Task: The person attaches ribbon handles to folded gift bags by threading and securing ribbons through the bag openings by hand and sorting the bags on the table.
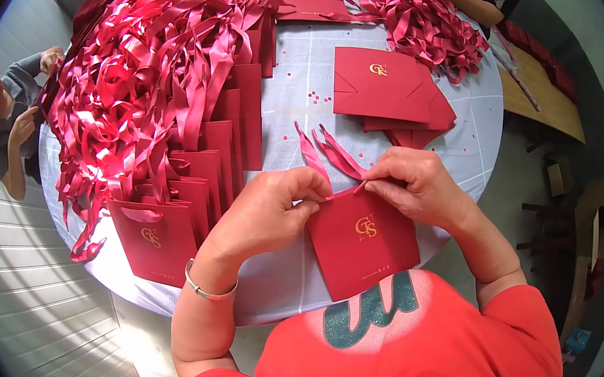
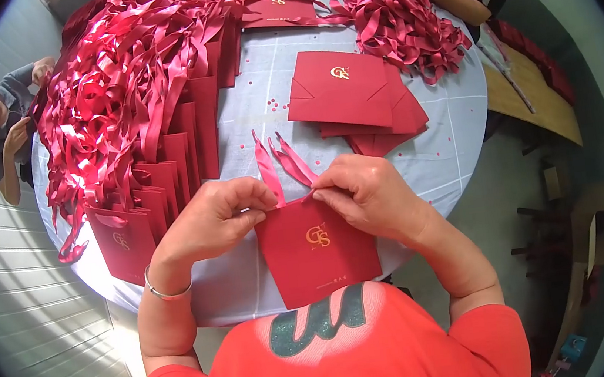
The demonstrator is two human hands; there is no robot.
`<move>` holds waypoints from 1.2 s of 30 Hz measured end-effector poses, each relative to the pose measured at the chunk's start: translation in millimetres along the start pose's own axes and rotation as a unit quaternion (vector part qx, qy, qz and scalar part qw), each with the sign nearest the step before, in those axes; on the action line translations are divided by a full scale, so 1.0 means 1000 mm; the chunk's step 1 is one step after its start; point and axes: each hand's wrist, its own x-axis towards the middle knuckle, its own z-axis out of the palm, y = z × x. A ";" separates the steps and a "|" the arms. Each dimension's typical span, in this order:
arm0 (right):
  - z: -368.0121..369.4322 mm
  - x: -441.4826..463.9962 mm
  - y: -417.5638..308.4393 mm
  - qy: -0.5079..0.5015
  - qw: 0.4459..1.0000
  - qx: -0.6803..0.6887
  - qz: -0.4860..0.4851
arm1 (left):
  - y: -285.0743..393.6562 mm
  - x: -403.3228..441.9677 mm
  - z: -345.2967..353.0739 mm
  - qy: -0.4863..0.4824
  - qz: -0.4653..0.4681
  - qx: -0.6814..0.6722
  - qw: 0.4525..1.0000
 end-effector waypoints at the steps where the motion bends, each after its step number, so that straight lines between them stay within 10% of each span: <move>1: 0.000 -0.002 0.001 -0.011 1.000 0.007 0.006 | 0.001 0.001 0.003 -0.023 -0.050 -0.029 0.998; 9: 0.012 -0.006 -0.008 0.065 0.997 0.030 -0.009 | 0.006 0.006 0.005 -0.096 -0.206 -0.110 0.968; 36: 0.039 -0.009 -0.032 0.021 0.982 -0.137 -0.132 | 0.001 0.004 0.008 -0.074 -0.178 -0.062 0.979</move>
